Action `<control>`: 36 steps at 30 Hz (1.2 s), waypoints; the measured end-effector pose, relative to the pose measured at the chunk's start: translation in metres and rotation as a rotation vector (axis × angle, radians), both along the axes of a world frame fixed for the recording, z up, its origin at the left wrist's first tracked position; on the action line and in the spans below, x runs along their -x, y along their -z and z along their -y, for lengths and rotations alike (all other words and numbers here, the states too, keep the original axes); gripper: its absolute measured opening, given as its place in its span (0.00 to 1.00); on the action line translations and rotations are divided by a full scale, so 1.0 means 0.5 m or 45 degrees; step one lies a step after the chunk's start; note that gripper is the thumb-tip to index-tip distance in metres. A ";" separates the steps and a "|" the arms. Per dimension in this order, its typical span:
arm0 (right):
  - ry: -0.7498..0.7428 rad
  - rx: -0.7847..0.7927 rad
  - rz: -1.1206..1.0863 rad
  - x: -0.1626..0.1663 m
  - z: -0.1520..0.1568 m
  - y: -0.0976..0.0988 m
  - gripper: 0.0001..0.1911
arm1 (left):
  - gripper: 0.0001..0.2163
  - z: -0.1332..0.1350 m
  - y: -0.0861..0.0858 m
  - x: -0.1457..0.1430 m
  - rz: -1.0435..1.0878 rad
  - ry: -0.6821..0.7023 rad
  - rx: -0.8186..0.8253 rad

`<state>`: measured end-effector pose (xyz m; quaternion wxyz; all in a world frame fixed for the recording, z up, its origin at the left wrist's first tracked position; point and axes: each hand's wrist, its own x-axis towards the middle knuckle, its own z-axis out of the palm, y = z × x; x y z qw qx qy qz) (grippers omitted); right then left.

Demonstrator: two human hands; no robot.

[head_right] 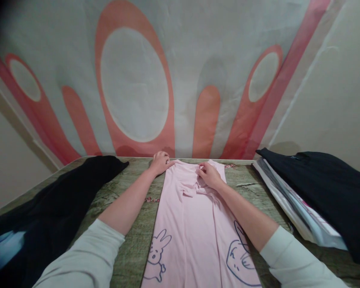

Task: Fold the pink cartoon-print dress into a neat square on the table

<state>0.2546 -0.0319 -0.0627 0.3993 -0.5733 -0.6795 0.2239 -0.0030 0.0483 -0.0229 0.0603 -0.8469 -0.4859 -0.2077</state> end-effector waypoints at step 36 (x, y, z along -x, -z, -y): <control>-0.391 -0.247 0.483 0.027 0.143 -0.059 0.12 | 0.22 0.092 0.044 -0.107 -0.220 0.412 0.221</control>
